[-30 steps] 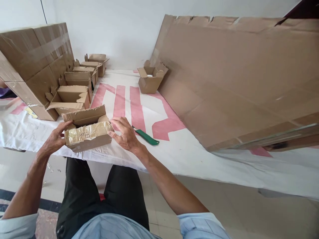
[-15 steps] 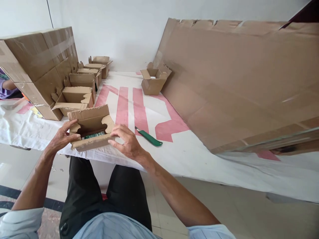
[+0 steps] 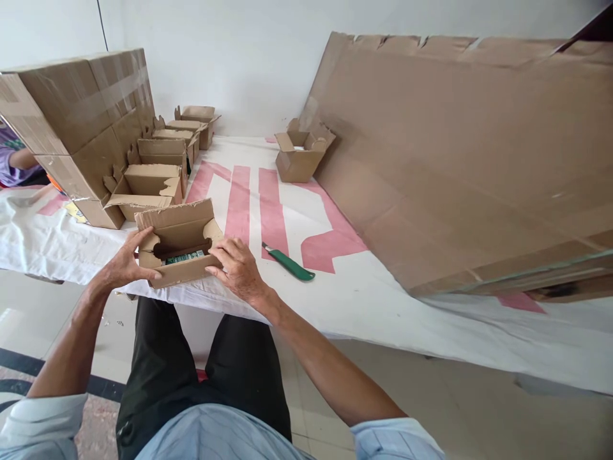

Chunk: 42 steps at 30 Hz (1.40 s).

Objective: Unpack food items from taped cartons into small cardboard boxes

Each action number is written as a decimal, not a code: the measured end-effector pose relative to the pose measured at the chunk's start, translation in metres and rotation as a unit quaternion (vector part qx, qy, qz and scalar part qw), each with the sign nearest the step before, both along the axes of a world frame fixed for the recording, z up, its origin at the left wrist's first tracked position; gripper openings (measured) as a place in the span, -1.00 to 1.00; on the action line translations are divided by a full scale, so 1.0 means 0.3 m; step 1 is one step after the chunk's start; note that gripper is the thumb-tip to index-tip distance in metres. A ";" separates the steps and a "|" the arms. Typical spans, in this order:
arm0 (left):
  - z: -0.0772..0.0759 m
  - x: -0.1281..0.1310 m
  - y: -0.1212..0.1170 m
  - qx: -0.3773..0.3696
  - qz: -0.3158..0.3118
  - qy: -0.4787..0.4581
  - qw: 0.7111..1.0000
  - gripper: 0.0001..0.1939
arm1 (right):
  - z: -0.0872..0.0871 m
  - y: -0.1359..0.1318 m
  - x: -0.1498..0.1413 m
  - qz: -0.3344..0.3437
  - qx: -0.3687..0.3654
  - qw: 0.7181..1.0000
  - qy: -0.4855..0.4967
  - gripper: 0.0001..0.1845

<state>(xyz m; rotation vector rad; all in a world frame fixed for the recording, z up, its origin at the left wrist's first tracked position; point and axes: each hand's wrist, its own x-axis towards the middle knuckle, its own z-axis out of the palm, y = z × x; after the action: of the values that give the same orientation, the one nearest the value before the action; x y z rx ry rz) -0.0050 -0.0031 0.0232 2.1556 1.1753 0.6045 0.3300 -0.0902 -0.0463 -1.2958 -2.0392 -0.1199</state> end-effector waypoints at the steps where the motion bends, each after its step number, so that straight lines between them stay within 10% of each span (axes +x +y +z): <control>1: 0.003 0.000 -0.001 0.002 0.000 0.002 1.000 0.38 | -0.001 0.009 -0.010 -0.008 -0.002 1.000 -0.006 -0.78; 12: 0.012 -0.026 -0.032 0.007 0.008 -0.003 1.000 0.27 | 0.046 -0.050 -0.040 0.017 -0.044 0.999 -0.015 -0.91; 38: -0.031 0.079 -0.022 0.090 0.125 0.062 0.986 -0.34 | 0.153 0.144 -0.001 -0.038 -0.116 0.991 -0.050 -0.88; 42: 0.017 0.114 -0.045 0.087 0.138 0.127 0.978 -0.27 | 0.157 0.154 0.010 -0.027 -0.144 0.988 -0.052 -0.49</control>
<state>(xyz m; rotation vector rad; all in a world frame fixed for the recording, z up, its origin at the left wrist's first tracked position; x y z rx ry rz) 0.0293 -0.0166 0.0281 2.2856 1.6328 0.5784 0.3329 -0.0441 0.0007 -1.5500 -2.1690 0.0871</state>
